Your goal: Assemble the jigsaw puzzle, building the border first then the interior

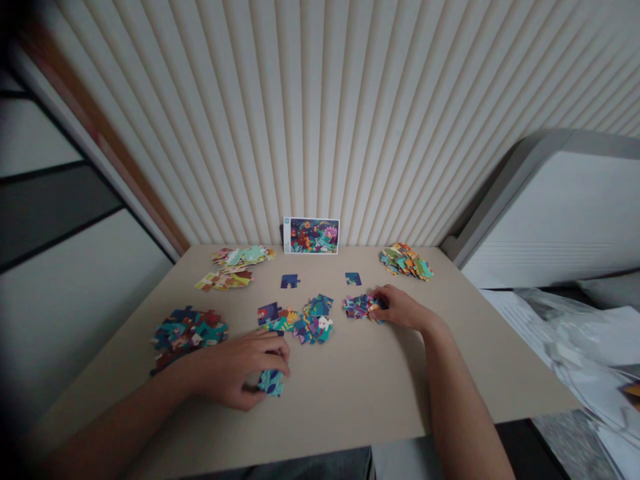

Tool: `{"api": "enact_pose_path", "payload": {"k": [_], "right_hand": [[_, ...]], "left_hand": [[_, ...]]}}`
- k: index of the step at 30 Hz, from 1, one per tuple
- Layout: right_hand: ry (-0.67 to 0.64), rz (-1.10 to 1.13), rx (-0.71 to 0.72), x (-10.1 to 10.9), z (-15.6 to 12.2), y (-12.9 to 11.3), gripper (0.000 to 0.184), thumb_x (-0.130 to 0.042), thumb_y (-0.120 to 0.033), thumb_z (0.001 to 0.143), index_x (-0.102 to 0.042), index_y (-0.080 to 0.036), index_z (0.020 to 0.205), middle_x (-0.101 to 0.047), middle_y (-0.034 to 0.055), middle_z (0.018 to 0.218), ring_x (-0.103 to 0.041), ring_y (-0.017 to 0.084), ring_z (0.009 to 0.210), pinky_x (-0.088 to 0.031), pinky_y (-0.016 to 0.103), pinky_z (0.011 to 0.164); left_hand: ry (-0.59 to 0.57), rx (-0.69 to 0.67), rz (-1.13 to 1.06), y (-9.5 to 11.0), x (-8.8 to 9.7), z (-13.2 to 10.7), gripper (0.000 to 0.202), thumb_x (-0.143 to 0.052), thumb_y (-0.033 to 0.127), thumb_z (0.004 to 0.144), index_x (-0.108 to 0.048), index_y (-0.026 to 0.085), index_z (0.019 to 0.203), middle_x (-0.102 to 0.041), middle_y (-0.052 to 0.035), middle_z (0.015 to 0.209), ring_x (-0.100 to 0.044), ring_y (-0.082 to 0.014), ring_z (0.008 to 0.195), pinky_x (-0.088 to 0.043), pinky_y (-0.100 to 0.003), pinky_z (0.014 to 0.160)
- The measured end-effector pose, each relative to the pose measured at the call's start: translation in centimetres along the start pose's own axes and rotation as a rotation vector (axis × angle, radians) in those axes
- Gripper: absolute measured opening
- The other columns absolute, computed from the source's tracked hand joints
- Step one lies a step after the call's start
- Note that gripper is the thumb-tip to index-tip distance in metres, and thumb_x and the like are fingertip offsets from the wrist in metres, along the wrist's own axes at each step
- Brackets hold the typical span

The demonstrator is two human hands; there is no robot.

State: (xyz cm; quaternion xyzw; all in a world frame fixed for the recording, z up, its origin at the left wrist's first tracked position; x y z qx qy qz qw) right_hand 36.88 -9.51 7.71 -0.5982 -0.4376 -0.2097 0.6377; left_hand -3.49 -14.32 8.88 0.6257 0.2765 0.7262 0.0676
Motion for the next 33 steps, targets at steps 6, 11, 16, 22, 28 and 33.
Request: {"api": "enact_pose_path", "payload": {"k": [6,11,16,22,28,33], "right_hand": [[-0.027,0.166,-0.006,0.5,-0.2,-0.1,0.047,-0.070,-0.054,0.082,-0.067,-0.015,0.109,-0.070,0.0055,0.092,-0.061,0.021,0.082,-0.050,0.032,0.072],[0.030,0.234,-0.002,1.4,-0.4,-1.1,0.044,-0.067,-0.057,0.085,-0.068,-0.016,0.101,-0.069,0.0056,0.087,-0.059,0.020,0.078,-0.047,0.031,0.069],[0.085,0.238,-0.017,1.5,-0.3,-1.1,0.046,-0.065,-0.061,0.085,-0.070,-0.016,0.097,-0.066,0.0044,0.085,-0.056,0.019,0.077,-0.046,0.030,0.069],[0.088,0.102,-0.037,0.5,0.4,0.0,0.045,-0.063,-0.056,0.086,-0.072,-0.016,0.105,-0.069,0.0040,0.085,-0.057,0.019,0.075,-0.045,0.030,0.067],[0.161,0.051,-0.011,0.2,0.9,-0.4,0.043,-0.063,-0.055,0.087,-0.073,-0.019,0.107,-0.074,0.0069,0.096,-0.064,0.023,0.084,-0.050,0.033,0.075],[0.186,0.069,-0.025,1.7,0.1,0.4,0.046,-0.057,-0.059,0.090,-0.075,-0.018,0.103,-0.076,0.0081,0.095,-0.066,0.024,0.084,-0.053,0.034,0.075]], "left_hand": [[-0.004,-0.014,-0.003,-0.1,-0.1,0.1,0.046,-0.076,0.022,0.071,-0.065,0.027,0.116,-0.063,-0.0030,0.116,-0.062,-0.0218,0.104,-0.046,-0.031,0.097],[0.007,-0.020,0.016,-0.1,0.0,0.0,0.046,-0.078,0.026,0.072,-0.065,0.027,0.116,-0.063,-0.0029,0.116,-0.062,-0.0225,0.103,-0.044,-0.033,0.098],[0.033,-0.033,0.043,0.0,0.0,0.1,0.039,-0.075,0.031,0.077,-0.065,0.026,0.115,-0.065,-0.0031,0.113,-0.063,-0.0217,0.101,-0.043,-0.034,0.097],[0.201,0.041,0.190,-0.3,-0.6,1.2,0.025,-0.061,0.035,0.093,-0.065,0.024,0.115,-0.065,-0.0080,0.121,-0.059,-0.0261,0.113,-0.040,-0.042,0.103],[0.280,0.083,0.280,-0.8,-1.5,2.0,0.046,-0.059,0.038,0.096,-0.054,0.025,0.140,-0.053,-0.0120,0.147,-0.044,-0.0318,0.138,-0.034,-0.053,0.115],[0.261,0.076,0.276,-1.0,-1.6,1.8,0.039,-0.057,0.040,0.098,-0.060,0.027,0.135,-0.055,-0.0117,0.146,-0.047,-0.0312,0.136,-0.035,-0.055,0.116]]}}
Point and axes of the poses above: each hand's wrist, its own z-axis towards the middle knuckle, its own x-axis out of the back of the hand, y = z × x, the point moved 2 cm from there along z, towards the middle knuckle
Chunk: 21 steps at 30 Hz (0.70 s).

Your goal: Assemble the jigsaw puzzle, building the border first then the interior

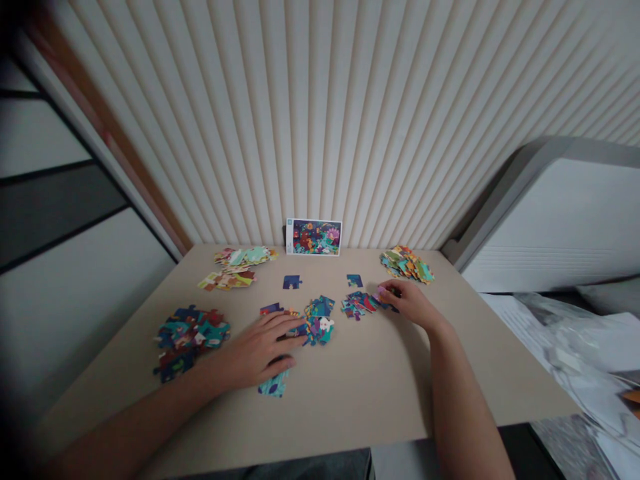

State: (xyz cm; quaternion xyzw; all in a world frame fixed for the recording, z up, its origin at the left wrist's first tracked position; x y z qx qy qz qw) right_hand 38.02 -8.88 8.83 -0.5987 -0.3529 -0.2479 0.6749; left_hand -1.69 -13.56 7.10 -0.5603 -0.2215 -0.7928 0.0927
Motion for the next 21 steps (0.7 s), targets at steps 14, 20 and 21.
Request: {"api": "enact_pose_path", "payload": {"k": [14,20,21], "right_hand": [[0.115,-0.115,0.132,-1.5,0.6,-0.1,0.043,-0.059,-0.048,0.093,-0.072,-0.021,0.123,-0.069,0.0121,0.127,-0.065,0.031,0.114,-0.054,0.044,0.095],[-0.027,-0.202,0.199,-2.9,0.8,-1.3,0.051,-0.069,-0.049,0.088,-0.068,-0.024,0.132,-0.071,0.0104,0.119,-0.067,0.029,0.106,-0.051,0.041,0.097],[-0.036,-0.228,0.193,-2.8,0.8,-0.9,0.050,-0.068,-0.049,0.089,-0.068,-0.024,0.132,-0.072,0.0102,0.117,-0.067,0.028,0.104,-0.051,0.041,0.096]], "left_hand": [[0.005,-0.013,-0.017,-0.1,0.1,0.1,0.028,-0.053,0.036,0.101,-0.064,0.025,0.124,-0.062,-0.0081,0.137,-0.052,-0.0257,0.132,-0.029,-0.051,0.119],[0.010,-0.009,-0.022,-0.3,0.2,0.0,0.029,-0.056,0.035,0.099,-0.064,0.026,0.125,-0.062,-0.0075,0.136,-0.052,-0.0267,0.132,-0.031,-0.050,0.117],[0.009,-0.010,-0.024,-0.3,0.2,0.0,0.029,-0.056,0.035,0.099,-0.064,0.026,0.125,-0.062,-0.0074,0.136,-0.052,-0.0267,0.132,-0.031,-0.050,0.117]]}}
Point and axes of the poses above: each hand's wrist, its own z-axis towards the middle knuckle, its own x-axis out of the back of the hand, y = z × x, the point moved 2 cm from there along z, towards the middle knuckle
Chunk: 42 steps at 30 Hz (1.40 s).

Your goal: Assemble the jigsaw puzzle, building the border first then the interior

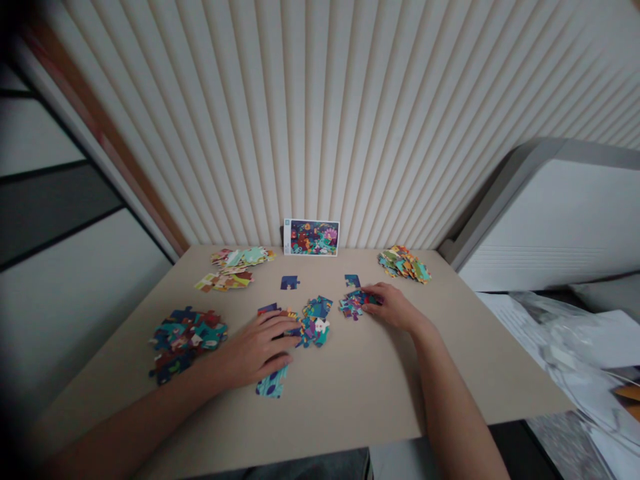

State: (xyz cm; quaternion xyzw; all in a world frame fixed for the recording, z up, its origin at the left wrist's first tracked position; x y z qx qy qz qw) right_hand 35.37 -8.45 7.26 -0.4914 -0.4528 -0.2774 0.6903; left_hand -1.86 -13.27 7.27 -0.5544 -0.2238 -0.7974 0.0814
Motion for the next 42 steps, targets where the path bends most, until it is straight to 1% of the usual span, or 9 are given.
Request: {"api": "enact_pose_path", "payload": {"k": [8,13,17,21,25,28,33,37,42], "right_hand": [[0.036,-0.114,-0.069,0.6,-0.6,2.8,0.044,-0.063,-0.046,0.091,-0.071,-0.024,0.128,-0.072,0.0122,0.115,-0.067,0.030,0.104,-0.052,0.042,0.096],[0.116,0.001,0.062,-0.4,0.3,-0.4,0.040,-0.059,-0.046,0.096,-0.070,-0.026,0.128,-0.066,0.0114,0.131,-0.064,0.028,0.116,-0.050,0.042,0.103],[0.076,0.008,0.127,-1.4,0.8,-2.9,0.042,-0.063,-0.042,0.094,-0.067,-0.027,0.133,-0.064,0.0117,0.135,-0.062,0.029,0.122,-0.048,0.045,0.107],[0.024,-0.032,0.089,-1.4,0.6,-2.3,0.040,-0.064,-0.039,0.093,-0.069,-0.026,0.131,-0.067,0.0120,0.130,-0.065,0.028,0.116,-0.050,0.045,0.103],[0.096,-0.017,0.077,-1.3,0.7,-2.3,0.036,-0.063,-0.040,0.094,-0.071,-0.024,0.126,-0.070,0.0122,0.125,-0.066,0.028,0.113,-0.051,0.045,0.101],[0.141,0.048,0.167,-2.3,1.2,-4.9,0.041,-0.063,-0.043,0.096,-0.065,-0.026,0.134,-0.067,0.0110,0.132,-0.061,0.028,0.123,-0.047,0.046,0.107],[0.055,0.068,0.343,-4.4,1.8,-9.1,0.046,-0.064,-0.043,0.096,-0.061,-0.030,0.140,-0.062,0.0103,0.139,-0.058,0.027,0.127,-0.044,0.046,0.110],[0.046,0.029,0.324,-4.1,1.6,-8.0,0.032,-0.064,-0.037,0.096,-0.071,-0.028,0.126,-0.068,0.0095,0.128,-0.062,0.026,0.119,-0.047,0.045,0.106],[0.099,-0.054,0.202,-2.6,1.1,-5.1,0.034,-0.064,-0.040,0.094,-0.071,-0.027,0.125,-0.069,0.0105,0.125,-0.063,0.028,0.117,-0.049,0.047,0.103]], "left_hand": [[0.027,-0.008,0.027,-0.2,-0.3,-0.1,0.027,-0.058,0.035,0.098,-0.064,0.026,0.123,-0.063,-0.0059,0.136,-0.052,-0.0255,0.131,-0.032,-0.047,0.117],[0.016,0.003,0.029,-0.1,-0.2,0.0,0.027,-0.057,0.035,0.099,-0.064,0.026,0.123,-0.062,-0.0057,0.136,-0.052,-0.0256,0.132,-0.032,-0.047,0.117],[0.007,0.001,0.027,0.0,-0.1,0.0,0.028,-0.057,0.034,0.099,-0.064,0.026,0.125,-0.061,-0.0065,0.137,-0.051,-0.0265,0.132,-0.034,-0.047,0.115],[0.016,-0.003,0.030,0.0,-0.2,0.0,0.026,-0.057,0.034,0.099,-0.065,0.026,0.123,-0.062,-0.0061,0.136,-0.053,-0.0257,0.130,-0.034,-0.047,0.115],[0.027,-0.013,0.040,0.1,-0.1,0.0,0.027,-0.058,0.035,0.099,-0.065,0.026,0.123,-0.063,-0.0058,0.135,-0.053,-0.0252,0.130,-0.034,-0.046,0.115],[0.030,-0.014,0.045,0.0,-0.2,0.0,0.027,-0.059,0.035,0.098,-0.065,0.026,0.123,-0.063,-0.0057,0.136,-0.052,-0.0256,0.130,-0.034,-0.046,0.115],[0.025,-0.004,0.049,-0.1,-0.5,0.0,0.027,-0.058,0.036,0.099,-0.065,0.026,0.123,-0.063,-0.0056,0.135,-0.052,-0.0258,0.131,-0.033,-0.047,0.116],[0.034,-0.013,0.063,-0.1,-0.5,0.0,0.026,-0.056,0.036,0.100,-0.067,0.026,0.121,-0.063,-0.0056,0.135,-0.052,-0.0256,0.130,-0.033,-0.047,0.115],[0.059,-0.026,0.075,-0.2,-0.5,-0.1,0.024,-0.053,0.035,0.101,-0.069,0.026,0.116,-0.066,-0.0044,0.130,-0.055,-0.0233,0.126,-0.034,-0.045,0.115]]}}
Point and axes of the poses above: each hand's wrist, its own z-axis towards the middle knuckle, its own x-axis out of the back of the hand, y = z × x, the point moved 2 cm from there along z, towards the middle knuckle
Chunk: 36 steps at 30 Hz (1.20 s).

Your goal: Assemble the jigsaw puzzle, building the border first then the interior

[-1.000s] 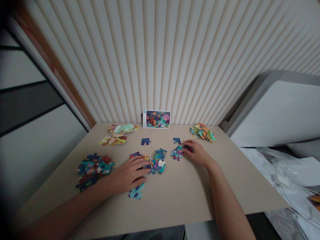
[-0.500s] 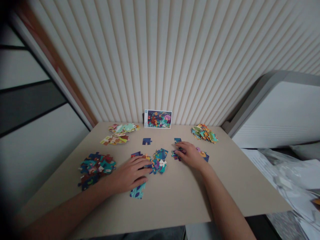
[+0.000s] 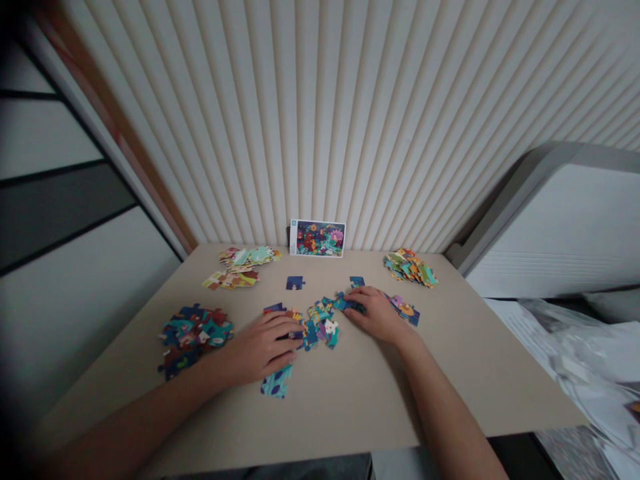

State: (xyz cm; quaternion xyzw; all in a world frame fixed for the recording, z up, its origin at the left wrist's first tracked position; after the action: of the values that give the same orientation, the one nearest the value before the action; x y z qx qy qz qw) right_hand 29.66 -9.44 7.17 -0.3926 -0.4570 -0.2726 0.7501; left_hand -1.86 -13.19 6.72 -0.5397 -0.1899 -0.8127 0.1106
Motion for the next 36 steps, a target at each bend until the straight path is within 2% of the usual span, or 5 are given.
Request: {"api": "enact_pose_path", "payload": {"k": [10,16,19,25,36], "right_hand": [[0.011,-0.016,0.048,-2.5,1.5,-3.1,0.041,-0.058,-0.043,0.098,-0.064,-0.029,0.136,-0.055,0.0129,0.145,-0.048,0.030,0.136,-0.037,0.054,0.113],[0.025,0.099,0.036,-3.0,1.9,-2.8,0.033,-0.069,-0.042,0.092,-0.071,-0.027,0.121,-0.057,0.0131,0.142,-0.049,0.031,0.135,-0.035,0.054,0.112],[0.076,0.213,0.004,-2.5,1.8,-2.8,0.025,-0.073,-0.041,0.089,-0.072,-0.024,0.107,-0.065,0.0115,0.132,-0.057,0.028,0.125,-0.040,0.049,0.108],[0.118,0.401,-0.210,-1.9,1.8,-2.5,0.028,-0.060,-0.045,0.096,-0.072,-0.020,0.100,-0.073,0.0037,0.086,-0.064,0.019,0.078,-0.050,0.031,0.075],[0.174,0.527,-0.232,-1.0,1.5,-1.7,0.038,-0.045,-0.050,0.102,-0.066,-0.022,0.115,-0.071,0.0051,0.100,-0.065,0.020,0.088,-0.054,0.031,0.080]], "left_hand": [[0.027,0.017,-0.004,0.1,-0.1,0.1,0.021,-0.054,0.032,0.101,-0.072,0.027,0.112,-0.070,-0.0024,0.122,-0.059,-0.0209,0.120,-0.036,-0.042,0.111],[0.028,0.026,0.003,0.3,0.3,0.2,0.020,-0.056,0.030,0.100,-0.073,0.026,0.111,-0.071,-0.0035,0.118,-0.060,-0.0211,0.117,-0.040,-0.041,0.105],[0.038,0.036,0.001,0.2,0.2,0.1,0.019,-0.056,0.029,0.100,-0.073,0.026,0.108,-0.071,-0.0040,0.117,-0.060,-0.0211,0.115,-0.041,-0.041,0.103],[0.054,0.052,0.005,-0.1,0.0,0.0,0.019,-0.056,0.027,0.099,-0.074,0.025,0.103,-0.071,-0.0043,0.116,-0.060,-0.0221,0.115,-0.041,-0.042,0.102],[0.055,0.046,-0.001,-0.2,-0.1,0.0,0.019,-0.055,0.026,0.099,-0.074,0.025,0.103,-0.072,-0.0047,0.114,-0.061,-0.0217,0.113,-0.041,-0.041,0.101]]}}
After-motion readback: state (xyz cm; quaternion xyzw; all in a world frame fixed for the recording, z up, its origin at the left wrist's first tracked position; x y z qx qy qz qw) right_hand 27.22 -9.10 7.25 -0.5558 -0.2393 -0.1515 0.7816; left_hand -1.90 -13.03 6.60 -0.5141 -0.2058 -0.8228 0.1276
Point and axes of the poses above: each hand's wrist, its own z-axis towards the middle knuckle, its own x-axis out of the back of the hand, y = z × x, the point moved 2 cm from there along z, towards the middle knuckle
